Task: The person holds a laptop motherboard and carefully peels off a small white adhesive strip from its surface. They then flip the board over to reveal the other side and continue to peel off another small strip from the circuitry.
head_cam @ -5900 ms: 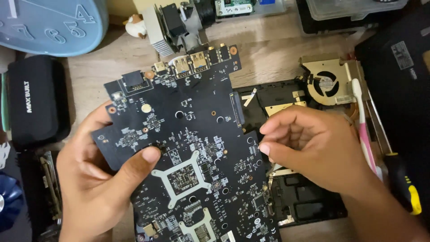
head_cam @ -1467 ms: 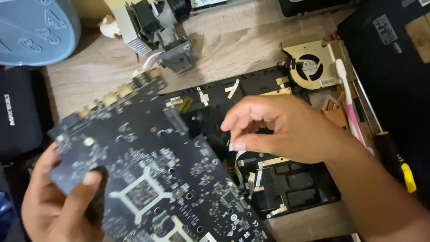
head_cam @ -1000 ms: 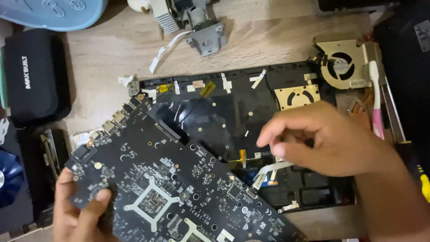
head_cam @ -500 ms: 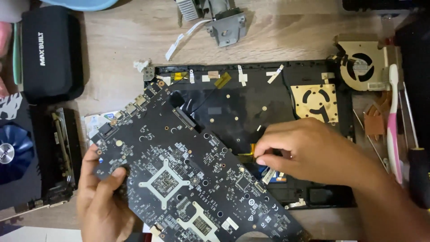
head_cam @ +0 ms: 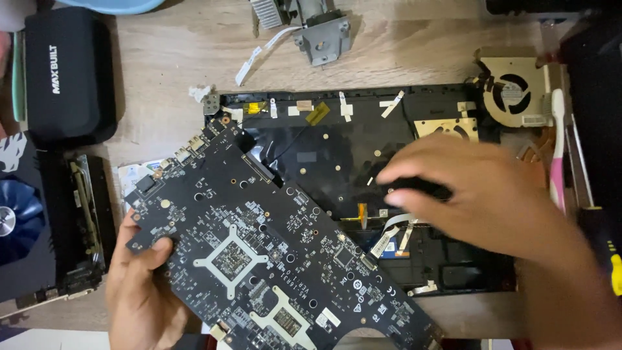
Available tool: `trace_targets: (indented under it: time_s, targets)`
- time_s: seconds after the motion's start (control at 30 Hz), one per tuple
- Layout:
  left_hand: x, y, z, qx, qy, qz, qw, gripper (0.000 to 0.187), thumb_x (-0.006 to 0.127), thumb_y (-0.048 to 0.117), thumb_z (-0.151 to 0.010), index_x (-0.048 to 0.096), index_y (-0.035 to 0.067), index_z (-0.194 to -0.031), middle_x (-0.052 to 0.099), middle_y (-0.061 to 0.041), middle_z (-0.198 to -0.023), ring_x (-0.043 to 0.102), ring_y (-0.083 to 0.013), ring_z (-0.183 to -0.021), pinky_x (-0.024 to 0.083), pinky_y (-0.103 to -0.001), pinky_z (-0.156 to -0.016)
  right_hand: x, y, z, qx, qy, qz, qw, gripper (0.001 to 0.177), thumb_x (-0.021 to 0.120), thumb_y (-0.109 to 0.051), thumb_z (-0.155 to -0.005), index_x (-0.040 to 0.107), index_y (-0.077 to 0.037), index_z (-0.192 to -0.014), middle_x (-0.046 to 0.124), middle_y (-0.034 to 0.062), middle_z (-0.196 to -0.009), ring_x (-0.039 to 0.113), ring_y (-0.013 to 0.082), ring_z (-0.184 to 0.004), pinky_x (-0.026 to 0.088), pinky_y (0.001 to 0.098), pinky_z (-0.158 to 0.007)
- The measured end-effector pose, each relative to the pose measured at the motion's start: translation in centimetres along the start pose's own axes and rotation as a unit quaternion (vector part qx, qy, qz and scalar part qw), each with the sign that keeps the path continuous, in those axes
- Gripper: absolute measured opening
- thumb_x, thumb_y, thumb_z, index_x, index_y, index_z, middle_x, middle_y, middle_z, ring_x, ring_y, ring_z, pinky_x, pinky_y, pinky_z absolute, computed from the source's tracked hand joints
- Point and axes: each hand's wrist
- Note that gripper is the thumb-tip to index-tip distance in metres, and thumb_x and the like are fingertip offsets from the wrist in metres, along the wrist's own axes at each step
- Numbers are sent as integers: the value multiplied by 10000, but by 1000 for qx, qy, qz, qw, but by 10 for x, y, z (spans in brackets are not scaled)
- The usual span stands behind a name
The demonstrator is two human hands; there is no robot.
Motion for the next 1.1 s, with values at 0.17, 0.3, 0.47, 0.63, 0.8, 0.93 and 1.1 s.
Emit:
trace_targets:
  time_s: [0.17,0.3,0.47,0.63,0.8,0.93,1.1]
  targets:
    - [-20,-7,-7,15,-89,15,996,644,627,118,-785,576,177,-1424,704,-74,-1109,706,-158,-776,602,-215,-466,-22,32,70,-74,196,115,971,504,734,-162,-903,601,99,-1313,607,281,-1411,593,404,-1320,442,504,-1181]
    - [-16,-12,-12,37,55,2,998,617,633,116,-744,580,34,-1353,407,-62,-1621,629,-150,-1291,538,-263,-1031,24,53,130,-27,235,13,972,605,538,-266,-832,346,-135,-1391,361,177,-1517,407,340,-1404,378,518,-1150]
    - [3,1,6,-45,88,78,992,674,550,59,-779,557,129,-1449,657,-4,-1269,641,-157,-1068,512,-296,-904,32,-20,121,-144,8,365,920,922,446,-974,-758,366,-520,-1556,448,-214,-1552,428,80,-1415,456,522,-934]
    - [-20,-12,21,31,-155,120,980,531,666,1,-783,581,38,-1306,517,-104,-1474,648,-259,-1089,672,-319,-759,49,-23,122,-100,61,317,941,737,624,-780,-804,615,-279,-1344,712,7,-1241,707,236,-1106,613,424,-832]
    - [-1,7,44,25,-242,227,943,821,683,-6,-845,387,178,-1588,565,-203,-1379,660,-334,-1135,636,-403,-898,59,-14,127,-52,55,318,945,706,600,-703,-790,630,-259,-1338,674,22,-1321,679,262,-1168,606,450,-883]
    - [-2,9,46,40,-381,411,827,1102,1025,-247,-1107,169,175,-1659,288,-315,-1587,477,-594,-1364,475,-708,-1081,56,-32,106,-67,196,289,935,509,751,-447,-797,761,-82,-1151,769,103,-1193,751,291,-1069,618,389,-859]
    - [15,30,62,191,-298,52,934,1212,886,546,-829,43,214,-1633,174,-192,-1670,355,-369,-1475,339,-556,-1148,69,104,125,55,-59,309,948,730,589,18,-845,455,-265,-1504,531,-79,-1532,586,118,-1351,511,333,-1052]
Point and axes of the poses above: each hand's wrist, its own z-axis away from the middle knuckle, its own x-axis out of the palm, y = z × x
